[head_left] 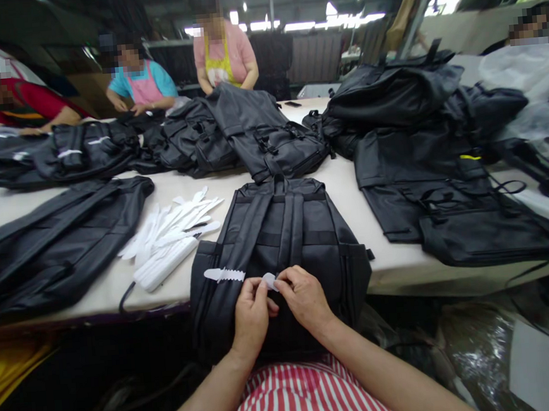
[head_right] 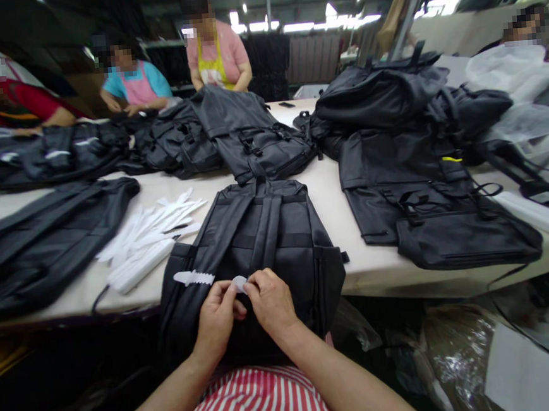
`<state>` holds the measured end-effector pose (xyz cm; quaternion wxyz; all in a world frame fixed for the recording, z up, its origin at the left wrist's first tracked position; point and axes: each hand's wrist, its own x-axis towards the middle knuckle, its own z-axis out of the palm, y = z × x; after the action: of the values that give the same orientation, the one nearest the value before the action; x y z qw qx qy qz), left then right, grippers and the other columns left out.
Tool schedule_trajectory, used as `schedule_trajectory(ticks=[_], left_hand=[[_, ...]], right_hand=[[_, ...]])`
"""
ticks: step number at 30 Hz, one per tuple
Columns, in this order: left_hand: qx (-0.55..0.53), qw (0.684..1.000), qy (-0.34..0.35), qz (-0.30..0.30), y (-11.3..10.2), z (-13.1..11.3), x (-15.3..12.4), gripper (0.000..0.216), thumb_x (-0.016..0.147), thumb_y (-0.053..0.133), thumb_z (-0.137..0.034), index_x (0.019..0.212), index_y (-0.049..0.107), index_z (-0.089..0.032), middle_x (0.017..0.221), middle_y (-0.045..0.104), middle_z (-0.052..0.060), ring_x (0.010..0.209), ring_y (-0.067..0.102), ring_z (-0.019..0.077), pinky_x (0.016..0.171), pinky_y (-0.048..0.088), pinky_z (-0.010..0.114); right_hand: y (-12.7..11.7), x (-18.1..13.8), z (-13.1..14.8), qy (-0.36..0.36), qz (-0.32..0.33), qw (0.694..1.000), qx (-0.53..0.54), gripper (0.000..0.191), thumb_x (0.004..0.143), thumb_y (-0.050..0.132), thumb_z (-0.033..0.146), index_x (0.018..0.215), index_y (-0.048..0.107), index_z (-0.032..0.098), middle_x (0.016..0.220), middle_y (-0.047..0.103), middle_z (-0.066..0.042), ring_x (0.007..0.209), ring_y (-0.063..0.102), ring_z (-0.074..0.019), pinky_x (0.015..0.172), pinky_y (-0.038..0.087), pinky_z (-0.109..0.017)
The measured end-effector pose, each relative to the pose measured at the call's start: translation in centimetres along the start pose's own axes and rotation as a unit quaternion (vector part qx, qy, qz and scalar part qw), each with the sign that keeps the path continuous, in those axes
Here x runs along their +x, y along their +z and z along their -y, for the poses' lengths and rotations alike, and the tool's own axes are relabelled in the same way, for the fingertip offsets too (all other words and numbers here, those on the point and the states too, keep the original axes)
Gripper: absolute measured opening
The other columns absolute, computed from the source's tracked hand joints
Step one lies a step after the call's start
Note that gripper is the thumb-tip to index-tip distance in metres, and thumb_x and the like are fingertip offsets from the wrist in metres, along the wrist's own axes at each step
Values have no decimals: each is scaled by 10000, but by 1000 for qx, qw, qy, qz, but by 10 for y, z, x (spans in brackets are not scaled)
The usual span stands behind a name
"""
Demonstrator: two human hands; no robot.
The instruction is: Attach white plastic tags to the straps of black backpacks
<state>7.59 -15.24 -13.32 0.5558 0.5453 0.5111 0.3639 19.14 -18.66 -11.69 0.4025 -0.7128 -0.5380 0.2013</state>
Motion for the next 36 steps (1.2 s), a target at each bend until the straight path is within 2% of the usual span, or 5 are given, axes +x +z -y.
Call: schedule_trajectory(ticks=[10, 16, 25, 31, 36], left_hand=[[-9, 1000, 23, -10, 0, 1, -6, 214, 817, 503, -391, 840, 514, -178, 529, 522, -65, 458, 519, 83, 443, 473, 193], [10, 998, 60, -5, -1, 4, -8, 198, 812, 520, -372, 824, 546, -175, 615, 512, -46, 516, 517, 83, 457, 493, 200], [31, 996, 87, -11, -1, 9, -7, 177, 812, 523, -354, 835, 565, -184, 748, 518, -19, 590, 532, 91, 445, 498, 195], [19, 998, 45, 35, -2, 5, -6, 250, 828, 462, -376, 797, 591, -163, 821, 570, 21, 701, 570, 123, 509, 515, 211], [-26, 998, -54, -3, 1, 1, 1, 237, 752, 552, -354, 880, 504, -161, 701, 596, -5, 610, 589, 124, 455, 483, 204]], right_hand=[[7, 2, 2, 5, -10, 994, -104, 160, 835, 514, 286, 701, 542, 203, 750, 562, 15, 684, 549, -110, 639, 352, -214], [10, 0, 4, -3, -18, 986, -165, 132, 828, 518, 275, 717, 530, 204, 756, 565, 13, 654, 537, -110, 584, 321, -217], [8, 2, 3, -2, 3, 990, -139, 141, 838, 517, 269, 717, 540, 200, 764, 573, 15, 689, 557, -110, 625, 361, -207], [6, -3, 0, -32, 16, 994, -103, 176, 889, 423, 210, 814, 582, 196, 822, 583, -14, 775, 576, -122, 718, 401, -209], [5, -8, -1, -44, 20, 995, -82, 214, 899, 384, 197, 938, 594, 186, 883, 586, -43, 820, 577, -135, 758, 422, -224]])
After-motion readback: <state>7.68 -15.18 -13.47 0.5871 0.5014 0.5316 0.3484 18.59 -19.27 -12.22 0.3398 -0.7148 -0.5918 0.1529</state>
